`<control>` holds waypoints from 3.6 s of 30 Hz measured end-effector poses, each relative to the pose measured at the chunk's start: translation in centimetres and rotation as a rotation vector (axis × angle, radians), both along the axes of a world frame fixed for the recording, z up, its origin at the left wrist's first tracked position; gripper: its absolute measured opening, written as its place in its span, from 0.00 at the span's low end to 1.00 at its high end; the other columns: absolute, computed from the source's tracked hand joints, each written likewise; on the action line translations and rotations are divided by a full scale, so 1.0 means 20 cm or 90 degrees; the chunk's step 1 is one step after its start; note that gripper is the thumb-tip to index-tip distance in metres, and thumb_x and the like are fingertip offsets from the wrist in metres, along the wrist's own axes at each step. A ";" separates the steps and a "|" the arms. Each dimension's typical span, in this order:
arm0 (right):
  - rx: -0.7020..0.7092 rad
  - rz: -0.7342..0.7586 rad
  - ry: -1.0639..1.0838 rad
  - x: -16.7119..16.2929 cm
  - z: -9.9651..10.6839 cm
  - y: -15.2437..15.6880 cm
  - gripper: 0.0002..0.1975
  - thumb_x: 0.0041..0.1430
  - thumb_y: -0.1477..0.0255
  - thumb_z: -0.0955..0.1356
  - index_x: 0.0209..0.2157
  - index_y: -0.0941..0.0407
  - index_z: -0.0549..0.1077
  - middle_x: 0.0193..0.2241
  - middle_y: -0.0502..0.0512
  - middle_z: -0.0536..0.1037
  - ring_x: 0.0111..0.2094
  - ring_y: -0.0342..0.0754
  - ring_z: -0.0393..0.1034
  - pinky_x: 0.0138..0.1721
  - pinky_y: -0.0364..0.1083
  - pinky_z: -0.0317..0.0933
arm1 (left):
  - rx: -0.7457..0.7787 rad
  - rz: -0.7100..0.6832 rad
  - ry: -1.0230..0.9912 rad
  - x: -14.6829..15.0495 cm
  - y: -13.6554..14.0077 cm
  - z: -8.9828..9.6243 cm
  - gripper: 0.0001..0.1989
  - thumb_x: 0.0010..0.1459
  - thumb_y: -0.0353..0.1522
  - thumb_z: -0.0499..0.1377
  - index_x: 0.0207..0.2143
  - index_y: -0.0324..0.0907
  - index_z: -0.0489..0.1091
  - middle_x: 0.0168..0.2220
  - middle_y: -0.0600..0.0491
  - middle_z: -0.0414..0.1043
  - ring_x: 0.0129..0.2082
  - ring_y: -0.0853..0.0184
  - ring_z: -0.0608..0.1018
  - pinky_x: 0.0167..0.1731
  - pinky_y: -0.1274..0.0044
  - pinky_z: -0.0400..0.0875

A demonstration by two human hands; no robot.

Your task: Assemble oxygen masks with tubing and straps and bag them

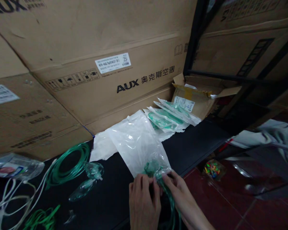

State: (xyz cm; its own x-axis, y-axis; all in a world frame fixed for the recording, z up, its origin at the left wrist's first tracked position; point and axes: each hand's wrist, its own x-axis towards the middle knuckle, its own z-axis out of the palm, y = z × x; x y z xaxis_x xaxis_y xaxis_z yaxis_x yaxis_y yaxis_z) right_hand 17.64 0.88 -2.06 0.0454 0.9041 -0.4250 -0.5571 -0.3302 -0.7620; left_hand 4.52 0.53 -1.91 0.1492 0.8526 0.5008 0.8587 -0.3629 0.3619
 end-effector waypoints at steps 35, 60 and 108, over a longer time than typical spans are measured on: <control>-0.027 0.103 0.002 -0.04 -0.04 0.07 0.28 0.49 0.50 0.78 0.31 0.65 0.81 0.10 0.53 0.75 0.07 0.37 0.59 0.11 0.36 0.43 | 0.022 -0.271 -0.011 -0.21 0.16 0.03 0.12 0.71 0.26 0.53 0.52 0.45 0.72 0.39 0.51 0.76 0.38 0.66 0.81 0.41 0.76 0.80; 0.062 0.074 0.022 -0.12 -0.07 0.05 0.25 0.53 0.53 0.79 0.46 0.54 0.82 0.50 0.57 0.84 0.56 0.58 0.76 0.62 0.55 0.66 | -0.165 -0.159 -0.163 -0.28 0.11 0.05 0.09 0.66 0.32 0.63 0.48 0.50 0.74 0.39 0.55 0.75 0.37 0.66 0.81 0.42 0.74 0.80; -0.028 -0.094 0.248 -0.07 -0.05 0.10 0.19 0.43 0.68 0.84 0.38 0.55 0.84 0.42 0.57 0.88 0.50 0.54 0.82 0.57 0.47 0.72 | -0.012 -0.069 -0.067 -0.36 -0.01 -0.06 0.07 0.69 0.27 0.55 0.42 0.45 0.71 0.39 0.51 0.79 0.37 0.64 0.83 0.38 0.73 0.82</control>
State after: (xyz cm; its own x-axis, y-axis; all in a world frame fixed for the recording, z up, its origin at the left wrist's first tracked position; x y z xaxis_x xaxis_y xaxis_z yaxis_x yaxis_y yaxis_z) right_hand 16.14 2.82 -3.13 0.0016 0.8806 -0.4739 -0.8451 -0.2522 -0.4715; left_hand -2.59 0.38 -3.02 0.1887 0.8440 0.5020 0.7720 -0.4434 0.4554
